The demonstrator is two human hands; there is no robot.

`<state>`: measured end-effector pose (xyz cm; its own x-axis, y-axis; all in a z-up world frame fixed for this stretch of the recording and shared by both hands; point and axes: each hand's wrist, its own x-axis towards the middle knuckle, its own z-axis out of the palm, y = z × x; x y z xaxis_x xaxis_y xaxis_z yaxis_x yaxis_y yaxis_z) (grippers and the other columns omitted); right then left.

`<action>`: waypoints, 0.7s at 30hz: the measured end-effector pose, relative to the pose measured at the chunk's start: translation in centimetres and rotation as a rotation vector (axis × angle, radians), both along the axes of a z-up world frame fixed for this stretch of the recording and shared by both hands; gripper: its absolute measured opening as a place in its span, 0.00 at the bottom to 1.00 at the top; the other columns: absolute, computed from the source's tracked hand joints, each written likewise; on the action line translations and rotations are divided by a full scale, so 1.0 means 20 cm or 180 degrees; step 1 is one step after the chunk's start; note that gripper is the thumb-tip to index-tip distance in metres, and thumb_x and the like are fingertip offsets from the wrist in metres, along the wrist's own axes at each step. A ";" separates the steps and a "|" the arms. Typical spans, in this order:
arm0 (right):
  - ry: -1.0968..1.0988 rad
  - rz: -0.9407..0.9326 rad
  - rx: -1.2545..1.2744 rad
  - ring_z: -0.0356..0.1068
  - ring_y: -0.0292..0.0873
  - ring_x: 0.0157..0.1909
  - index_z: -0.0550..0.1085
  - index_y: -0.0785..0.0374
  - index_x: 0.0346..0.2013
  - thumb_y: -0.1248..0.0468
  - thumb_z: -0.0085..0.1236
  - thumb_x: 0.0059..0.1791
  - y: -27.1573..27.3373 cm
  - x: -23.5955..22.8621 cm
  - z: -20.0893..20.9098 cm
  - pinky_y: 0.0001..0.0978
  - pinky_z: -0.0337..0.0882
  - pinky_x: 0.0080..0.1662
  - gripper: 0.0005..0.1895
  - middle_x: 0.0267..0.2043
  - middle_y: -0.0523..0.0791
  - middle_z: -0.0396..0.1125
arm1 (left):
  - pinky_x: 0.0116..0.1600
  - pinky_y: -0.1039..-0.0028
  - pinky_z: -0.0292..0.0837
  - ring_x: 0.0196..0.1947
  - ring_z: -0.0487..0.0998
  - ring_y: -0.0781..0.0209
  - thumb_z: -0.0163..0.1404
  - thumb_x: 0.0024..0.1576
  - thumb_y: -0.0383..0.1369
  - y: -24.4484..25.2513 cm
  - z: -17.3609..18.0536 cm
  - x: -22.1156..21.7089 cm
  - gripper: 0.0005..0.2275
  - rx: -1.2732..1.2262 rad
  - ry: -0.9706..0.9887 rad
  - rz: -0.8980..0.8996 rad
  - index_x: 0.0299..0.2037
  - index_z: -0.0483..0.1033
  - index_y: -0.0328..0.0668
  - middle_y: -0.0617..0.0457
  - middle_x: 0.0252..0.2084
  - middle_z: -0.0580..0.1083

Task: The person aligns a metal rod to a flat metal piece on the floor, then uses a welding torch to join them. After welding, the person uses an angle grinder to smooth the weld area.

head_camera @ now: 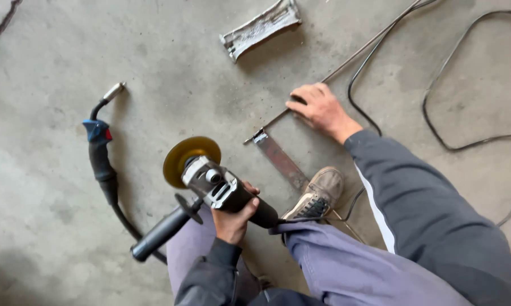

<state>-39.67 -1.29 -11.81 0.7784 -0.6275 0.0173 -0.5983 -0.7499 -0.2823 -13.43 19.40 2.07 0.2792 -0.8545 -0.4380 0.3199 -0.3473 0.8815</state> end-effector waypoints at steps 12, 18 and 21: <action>-0.0531 0.0212 -0.1139 0.63 0.40 0.35 0.69 0.54 0.43 0.56 0.41 0.61 -0.26 0.18 0.29 0.38 0.67 0.51 0.09 0.31 0.39 0.57 | 0.52 0.55 0.77 0.34 0.85 0.47 0.69 0.42 0.22 -0.03 -0.09 -0.04 0.15 -0.0401 0.0196 -0.0232 0.36 0.78 0.27 0.38 0.30 0.79; -0.0710 0.0284 -0.0712 0.61 0.42 0.36 0.70 0.53 0.42 0.53 0.41 0.61 -0.28 0.18 0.46 0.39 0.61 0.52 0.12 0.33 0.40 0.56 | 0.48 0.62 0.78 0.34 0.85 0.53 0.66 0.43 0.25 -0.09 0.20 0.10 0.15 -0.0167 -0.0716 -0.0946 0.40 0.79 0.32 0.44 0.34 0.81; -0.0409 0.0268 -0.0258 0.60 0.41 0.42 0.70 0.53 0.44 0.59 0.55 0.57 -0.28 0.15 0.55 0.37 0.58 0.57 0.04 0.38 0.40 0.60 | 0.42 0.71 0.81 0.34 0.85 0.58 0.61 0.45 0.32 -0.11 0.33 0.22 0.17 0.0122 -0.1794 -0.1881 0.45 0.79 0.40 0.52 0.39 0.82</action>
<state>-36.59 -6.89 -0.89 0.8163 -0.5527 0.1678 -0.4953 -0.8193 -0.2890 -8.98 17.29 8.60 -0.0258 -0.9169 -0.3983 -0.4134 -0.3530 0.8394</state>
